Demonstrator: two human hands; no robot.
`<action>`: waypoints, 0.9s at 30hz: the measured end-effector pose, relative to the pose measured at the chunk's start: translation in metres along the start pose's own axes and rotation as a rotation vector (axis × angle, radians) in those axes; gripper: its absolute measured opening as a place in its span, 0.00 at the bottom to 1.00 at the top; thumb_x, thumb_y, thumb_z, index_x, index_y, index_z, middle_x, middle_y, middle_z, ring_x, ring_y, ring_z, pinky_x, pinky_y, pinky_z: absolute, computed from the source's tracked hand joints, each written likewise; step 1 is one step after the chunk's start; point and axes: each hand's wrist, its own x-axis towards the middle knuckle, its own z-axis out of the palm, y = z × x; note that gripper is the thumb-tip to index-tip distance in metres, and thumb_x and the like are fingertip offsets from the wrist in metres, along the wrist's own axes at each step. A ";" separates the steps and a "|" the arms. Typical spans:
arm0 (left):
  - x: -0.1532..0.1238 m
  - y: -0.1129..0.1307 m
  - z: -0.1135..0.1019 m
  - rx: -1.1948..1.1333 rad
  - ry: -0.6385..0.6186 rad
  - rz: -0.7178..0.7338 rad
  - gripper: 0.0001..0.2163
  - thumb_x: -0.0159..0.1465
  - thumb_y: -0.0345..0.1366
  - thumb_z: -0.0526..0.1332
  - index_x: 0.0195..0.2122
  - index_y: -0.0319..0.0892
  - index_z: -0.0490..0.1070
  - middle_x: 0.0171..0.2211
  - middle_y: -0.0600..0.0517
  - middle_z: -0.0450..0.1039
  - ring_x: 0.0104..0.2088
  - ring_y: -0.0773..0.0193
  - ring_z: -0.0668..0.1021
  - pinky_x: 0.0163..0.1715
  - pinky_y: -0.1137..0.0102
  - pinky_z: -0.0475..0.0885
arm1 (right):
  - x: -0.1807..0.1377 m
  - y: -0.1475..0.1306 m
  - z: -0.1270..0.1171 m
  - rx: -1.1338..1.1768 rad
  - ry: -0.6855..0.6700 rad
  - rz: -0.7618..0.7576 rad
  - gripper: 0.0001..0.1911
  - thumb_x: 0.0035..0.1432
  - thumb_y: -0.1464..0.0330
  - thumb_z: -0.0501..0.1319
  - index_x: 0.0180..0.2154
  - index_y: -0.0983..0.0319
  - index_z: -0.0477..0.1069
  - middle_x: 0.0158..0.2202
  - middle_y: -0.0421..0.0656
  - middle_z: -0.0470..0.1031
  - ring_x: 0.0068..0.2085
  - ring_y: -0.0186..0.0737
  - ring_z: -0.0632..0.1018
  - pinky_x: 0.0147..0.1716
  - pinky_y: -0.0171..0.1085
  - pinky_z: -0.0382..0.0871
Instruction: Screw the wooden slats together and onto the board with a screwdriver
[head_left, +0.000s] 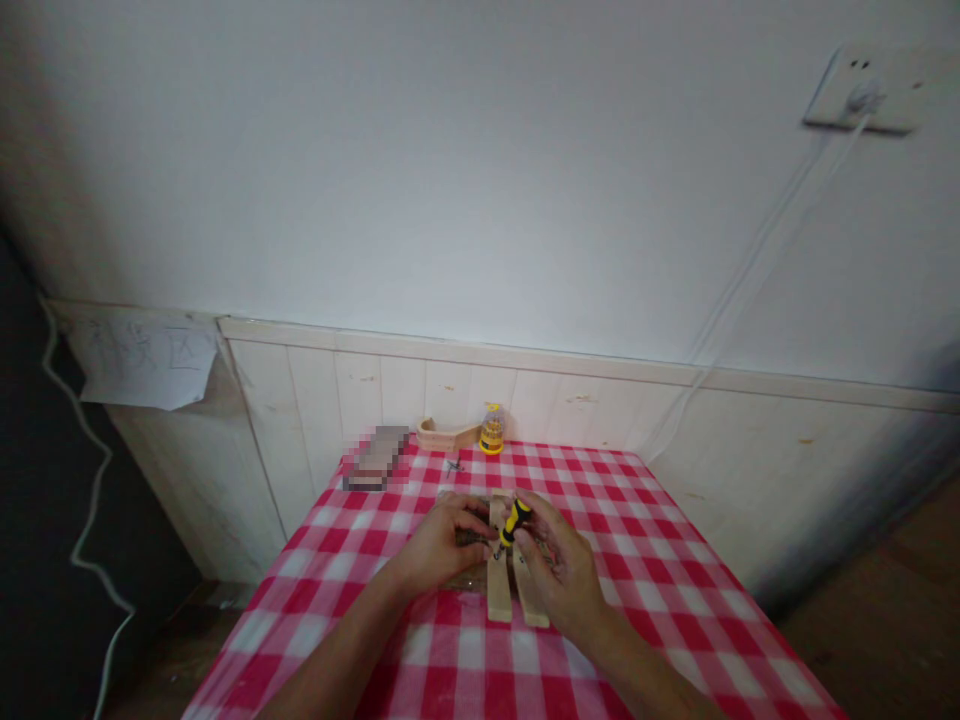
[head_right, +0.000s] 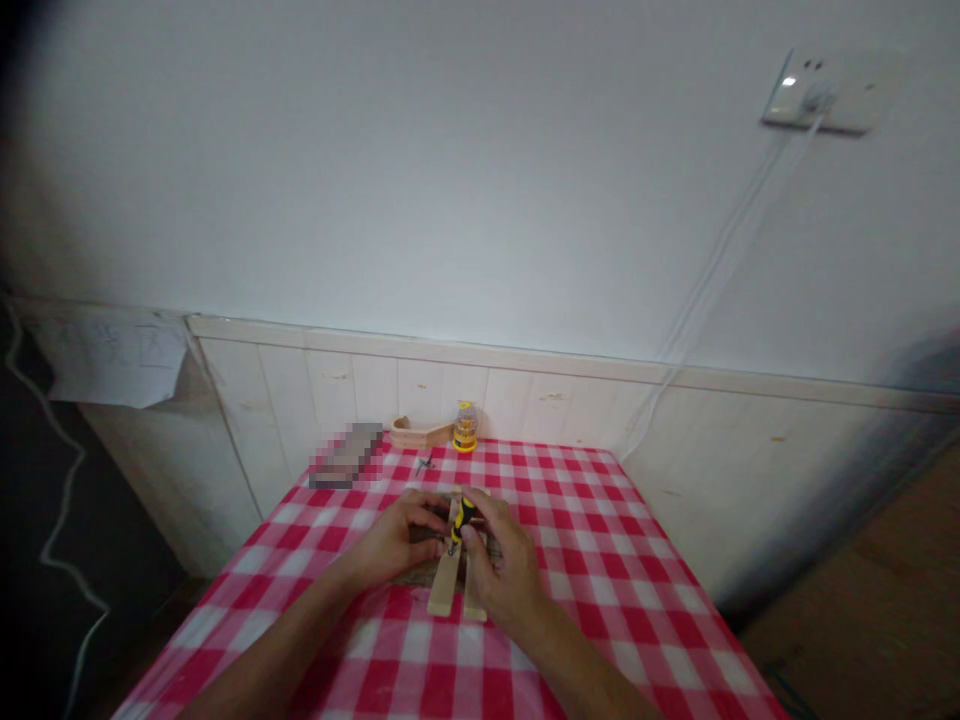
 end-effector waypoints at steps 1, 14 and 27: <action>0.000 0.000 0.000 0.000 0.000 -0.001 0.08 0.56 0.38 0.73 0.37 0.46 0.85 0.49 0.44 0.80 0.52 0.50 0.77 0.55 0.58 0.68 | 0.000 0.000 0.000 0.014 -0.001 0.014 0.23 0.65 0.73 0.60 0.59 0.52 0.71 0.50 0.46 0.81 0.48 0.45 0.83 0.48 0.42 0.80; 0.000 0.005 -0.003 0.000 -0.025 0.025 0.08 0.55 0.38 0.73 0.36 0.46 0.85 0.49 0.45 0.81 0.52 0.50 0.78 0.56 0.58 0.68 | -0.002 0.011 0.002 0.062 -0.011 0.108 0.20 0.63 0.71 0.62 0.57 0.53 0.74 0.49 0.46 0.82 0.48 0.46 0.84 0.49 0.45 0.80; -0.001 0.003 -0.002 -0.019 -0.007 -0.011 0.08 0.54 0.36 0.73 0.36 0.46 0.85 0.49 0.44 0.80 0.51 0.50 0.78 0.55 0.57 0.69 | -0.001 0.006 0.002 0.025 0.014 0.128 0.20 0.61 0.71 0.64 0.55 0.53 0.75 0.48 0.44 0.82 0.47 0.46 0.84 0.49 0.45 0.80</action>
